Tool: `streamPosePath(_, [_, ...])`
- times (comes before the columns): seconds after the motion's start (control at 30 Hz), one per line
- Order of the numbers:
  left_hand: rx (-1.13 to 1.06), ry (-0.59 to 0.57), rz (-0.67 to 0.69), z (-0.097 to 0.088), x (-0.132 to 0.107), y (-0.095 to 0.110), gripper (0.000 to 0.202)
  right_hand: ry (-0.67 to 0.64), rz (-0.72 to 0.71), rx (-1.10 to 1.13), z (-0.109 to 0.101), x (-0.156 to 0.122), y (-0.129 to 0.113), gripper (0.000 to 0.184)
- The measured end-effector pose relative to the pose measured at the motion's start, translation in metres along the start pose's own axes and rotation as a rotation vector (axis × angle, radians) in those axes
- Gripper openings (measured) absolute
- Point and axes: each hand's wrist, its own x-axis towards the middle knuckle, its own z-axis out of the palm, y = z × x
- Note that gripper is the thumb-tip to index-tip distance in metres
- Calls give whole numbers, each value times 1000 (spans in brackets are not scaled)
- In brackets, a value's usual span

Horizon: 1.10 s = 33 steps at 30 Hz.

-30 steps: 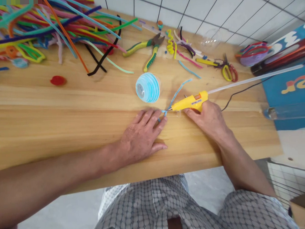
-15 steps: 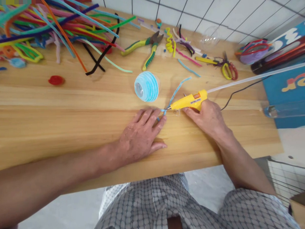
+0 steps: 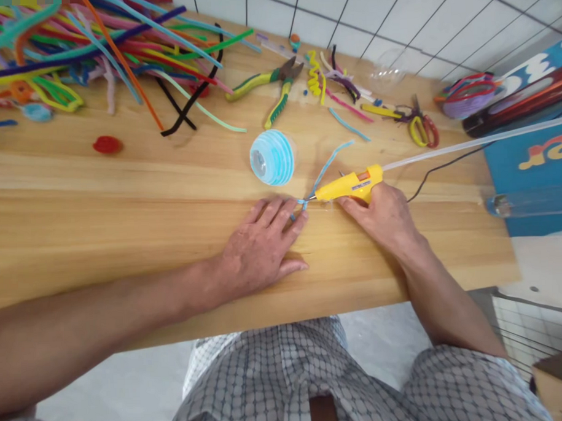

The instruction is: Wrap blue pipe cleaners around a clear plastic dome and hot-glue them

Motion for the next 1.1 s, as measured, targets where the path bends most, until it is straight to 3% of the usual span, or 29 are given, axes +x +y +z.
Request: streamPosePath(1.1, [-26,-19,-1,-2,-1,-1,82,-18,-4,-22,3,-1,1,29])
